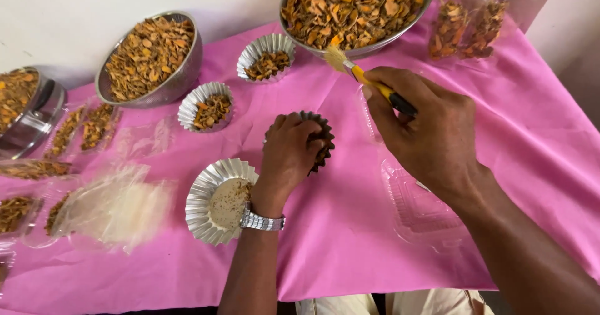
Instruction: Cleaning and sorting dried tea leaves in small metal cups using a brush
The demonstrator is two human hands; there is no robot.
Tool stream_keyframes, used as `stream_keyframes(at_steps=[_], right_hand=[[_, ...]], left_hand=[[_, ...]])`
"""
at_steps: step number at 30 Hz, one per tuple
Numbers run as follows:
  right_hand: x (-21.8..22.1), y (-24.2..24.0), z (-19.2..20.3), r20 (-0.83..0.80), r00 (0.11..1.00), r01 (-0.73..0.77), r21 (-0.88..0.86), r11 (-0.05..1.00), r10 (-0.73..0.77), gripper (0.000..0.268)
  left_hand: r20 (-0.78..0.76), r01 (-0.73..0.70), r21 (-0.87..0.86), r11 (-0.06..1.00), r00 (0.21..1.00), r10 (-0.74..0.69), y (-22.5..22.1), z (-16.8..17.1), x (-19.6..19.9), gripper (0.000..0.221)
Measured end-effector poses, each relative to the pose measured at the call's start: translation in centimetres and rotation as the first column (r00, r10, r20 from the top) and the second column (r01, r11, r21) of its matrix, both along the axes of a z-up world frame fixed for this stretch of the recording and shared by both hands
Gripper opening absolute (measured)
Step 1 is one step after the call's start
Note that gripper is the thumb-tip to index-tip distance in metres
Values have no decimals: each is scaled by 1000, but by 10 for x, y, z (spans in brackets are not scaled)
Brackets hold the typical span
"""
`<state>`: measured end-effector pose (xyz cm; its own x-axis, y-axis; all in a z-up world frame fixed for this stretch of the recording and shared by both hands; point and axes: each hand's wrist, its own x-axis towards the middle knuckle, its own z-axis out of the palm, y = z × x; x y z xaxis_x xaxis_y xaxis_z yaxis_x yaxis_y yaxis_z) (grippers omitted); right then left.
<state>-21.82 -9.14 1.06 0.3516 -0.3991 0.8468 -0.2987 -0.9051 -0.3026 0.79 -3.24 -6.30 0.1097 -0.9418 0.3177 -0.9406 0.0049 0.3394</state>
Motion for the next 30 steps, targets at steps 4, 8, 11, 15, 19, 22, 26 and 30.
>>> stream_keyframes(at_steps=[4, 8, 11, 15, 19, 22, 26, 30], right_hand=[[-2, 5, 3, -68, 996, -50, 28, 998, 52, 16], [0, 12, 6, -74, 995, -56, 104, 993, 64, 12], [5, 19, 11, -57, 988, -121, 279, 953, 142, 14], [11, 28, 16, 3, 969, -217, 492, 843, 247, 17], [16, 28, 9, 13, 952, -265, 527, 808, 305, 19], [16, 27, 7, -36, 959, -229, 483, 845, 280, 19], [15, 30, 13, -21, 973, -192, 476, 858, 229, 15], [14, 30, 11, -12, 965, -230, 439, 869, 262, 19]], left_hand=[[58, -26, 46, 999, 998, 23, 1, -3, -1, 12], [-31, -35, -124, 992, 999, 31, 8, 13, 9, 15], [-148, -110, -134, 985, 985, 90, 13, 25, 11, 12], [-547, -225, 9, 974, 815, 193, 21, 41, 9, 5], [-630, -213, 40, 976, 753, 191, 22, 42, 15, 2], [-674, -210, -2, 978, 722, 154, 24, 44, 15, 20], [-711, -171, 43, 984, 687, 150, 28, 48, 14, 24], [-764, -133, 14, 991, 638, 97, 29, 47, 14, 5]])
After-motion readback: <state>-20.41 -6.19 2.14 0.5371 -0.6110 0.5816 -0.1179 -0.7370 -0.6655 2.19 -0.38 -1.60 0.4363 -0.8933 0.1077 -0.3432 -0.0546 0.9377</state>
